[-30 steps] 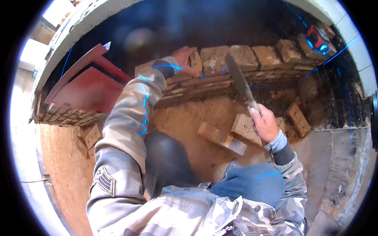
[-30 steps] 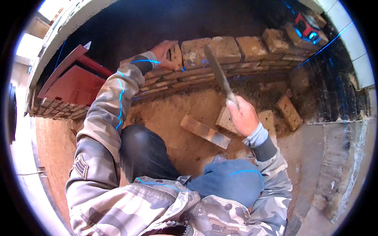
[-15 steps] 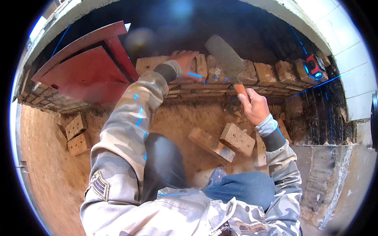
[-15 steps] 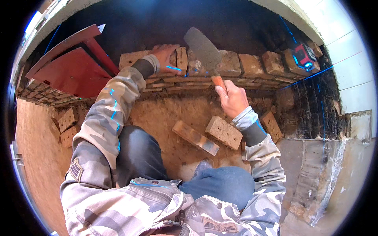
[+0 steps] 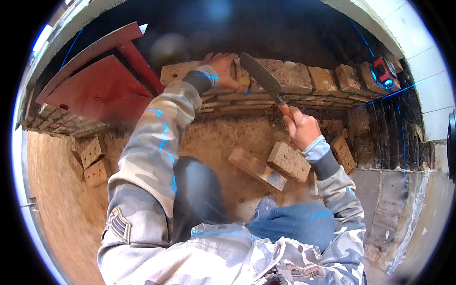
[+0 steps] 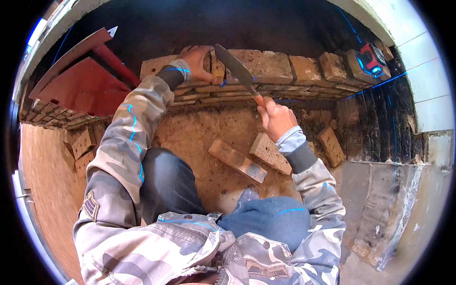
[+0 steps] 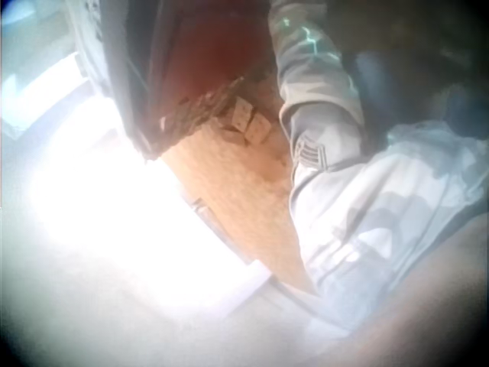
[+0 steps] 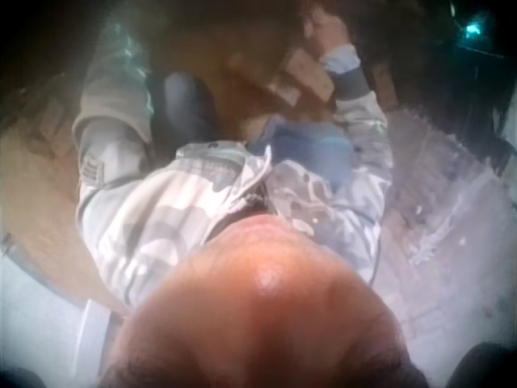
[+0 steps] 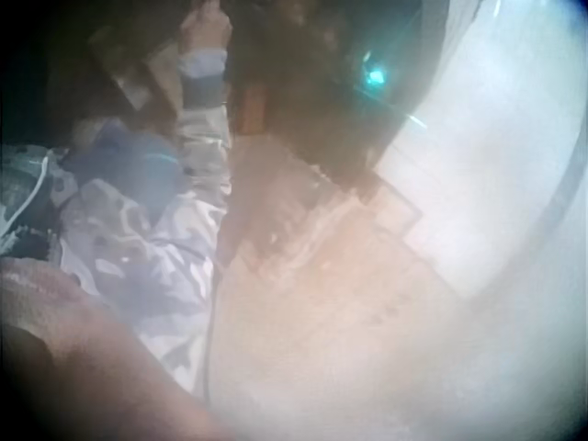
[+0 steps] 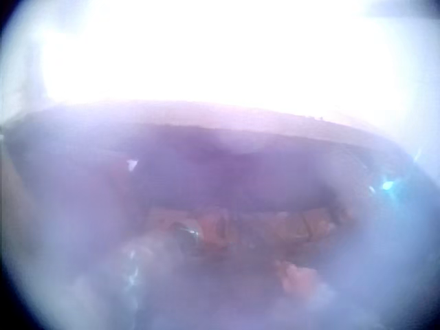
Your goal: The person is laying bricks to build a wall. They use a trowel to apply mortar, place bricks, and tap them into alignment using a laser level for guidance.
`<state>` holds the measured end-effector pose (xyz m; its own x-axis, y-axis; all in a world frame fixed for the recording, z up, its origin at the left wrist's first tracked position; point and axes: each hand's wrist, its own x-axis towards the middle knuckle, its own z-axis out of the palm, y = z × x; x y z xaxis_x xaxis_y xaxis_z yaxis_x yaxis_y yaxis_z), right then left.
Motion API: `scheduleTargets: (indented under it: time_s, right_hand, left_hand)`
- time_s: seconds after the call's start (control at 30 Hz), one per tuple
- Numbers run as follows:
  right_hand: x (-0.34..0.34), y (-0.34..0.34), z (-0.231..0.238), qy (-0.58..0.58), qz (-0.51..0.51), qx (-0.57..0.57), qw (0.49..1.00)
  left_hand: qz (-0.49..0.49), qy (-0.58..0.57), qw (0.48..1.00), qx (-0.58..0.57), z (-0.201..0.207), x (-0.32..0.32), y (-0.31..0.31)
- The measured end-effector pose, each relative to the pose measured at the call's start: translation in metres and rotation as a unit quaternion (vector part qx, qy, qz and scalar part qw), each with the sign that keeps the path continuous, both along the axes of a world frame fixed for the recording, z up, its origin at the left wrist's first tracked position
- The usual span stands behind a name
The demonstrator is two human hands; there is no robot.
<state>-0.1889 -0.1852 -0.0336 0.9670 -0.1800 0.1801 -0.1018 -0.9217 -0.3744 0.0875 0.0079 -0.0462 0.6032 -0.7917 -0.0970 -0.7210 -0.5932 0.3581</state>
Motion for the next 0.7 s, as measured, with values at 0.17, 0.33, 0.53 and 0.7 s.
scheduleTargets:
  time_s: [0.17,0.33,0.53,0.7]
  right_hand:
    - [-0.006,-0.005,-0.005,-0.017,0.009,-0.013,1.000]
    - [-0.011,0.002,0.001,-0.042,0.007,0.026,0.999]
    - [-0.012,0.004,0.008,-0.070,0.025,0.036,0.997]
    - [-0.012,0.001,0.002,-0.012,0.011,0.029,0.999]
  left_hand:
    - [0.003,-0.007,1.000,0.008,0.006,-0.007,-0.006]
    - [0.008,-0.015,0.999,0.038,0.001,-0.003,-0.004]
    - [0.009,-0.017,1.000,0.021,0.004,-0.007,-0.002]
    - [0.012,-0.008,0.999,0.050,0.001,-0.002,-0.004]
